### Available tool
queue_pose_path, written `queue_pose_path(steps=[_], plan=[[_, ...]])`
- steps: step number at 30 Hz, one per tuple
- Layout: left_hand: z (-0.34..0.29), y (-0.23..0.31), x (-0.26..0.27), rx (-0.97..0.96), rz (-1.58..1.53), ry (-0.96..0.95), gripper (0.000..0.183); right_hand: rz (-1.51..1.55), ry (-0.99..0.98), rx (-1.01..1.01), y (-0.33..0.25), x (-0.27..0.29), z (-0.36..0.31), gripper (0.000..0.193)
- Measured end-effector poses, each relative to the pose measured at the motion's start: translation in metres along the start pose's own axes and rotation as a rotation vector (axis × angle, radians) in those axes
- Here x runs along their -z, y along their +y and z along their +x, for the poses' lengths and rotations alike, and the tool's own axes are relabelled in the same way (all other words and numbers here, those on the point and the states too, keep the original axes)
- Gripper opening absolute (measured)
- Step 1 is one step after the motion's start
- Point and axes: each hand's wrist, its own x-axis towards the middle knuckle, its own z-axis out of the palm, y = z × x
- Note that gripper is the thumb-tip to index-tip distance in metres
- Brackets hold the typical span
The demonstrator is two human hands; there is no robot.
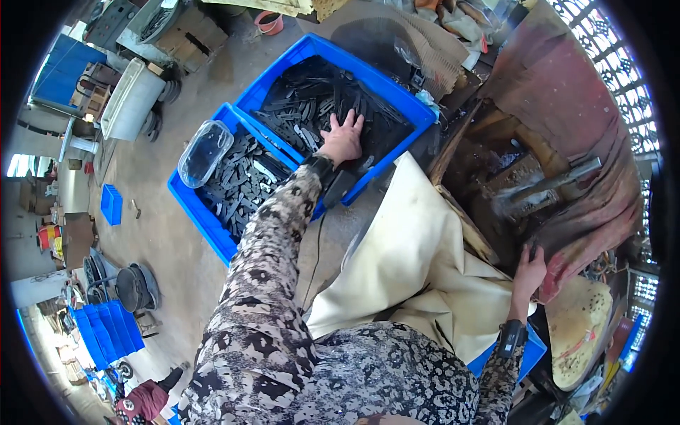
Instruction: The person picks up a metal piece from a blue bin, holds it against a grinding wheel, and then places it into a different blue bin, repeating this process with several pieces.
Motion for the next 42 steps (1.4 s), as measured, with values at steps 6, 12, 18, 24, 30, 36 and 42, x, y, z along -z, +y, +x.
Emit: queue_pose_path(steps=[6, 12, 18, 24, 30, 36, 42], plan=[[-0.032, -0.036, -0.018, -0.208, -0.076, 0.113, 0.053, 0.049, 0.0, 0.027, 0.005, -0.004, 0.0, 0.024], [-0.114, -0.069, 0.012, -0.278, -0.166, 0.777, 0.04, 0.06, 0.002, 0.005, 0.01, -0.002, -0.003, 0.025], [-0.175, -0.138, -0.051, 0.561, -0.074, 0.777, 0.032, 0.046, 0.015, 0.056, 0.011, -0.004, -0.002, 0.024], [-0.185, -0.137, -0.059, 0.584, -0.038, 0.531, 0.033, 0.034, 0.031, 0.059, 0.008, -0.003, -0.004, 0.025], [-0.196, -0.147, -0.049, 0.557, -0.035, 0.471, 0.026, 0.037, 0.02, 0.041, 0.009, -0.003, -0.003, 0.025], [-0.216, -0.194, -0.053, 0.654, -0.165, 0.498, 0.022, 0.035, 0.046, 0.079, 0.013, -0.004, -0.003, 0.026], [-0.206, -0.204, -0.053, 0.754, -0.312, 0.499, 0.023, 0.007, 0.019, 0.048, 0.015, -0.004, -0.003, 0.026]])
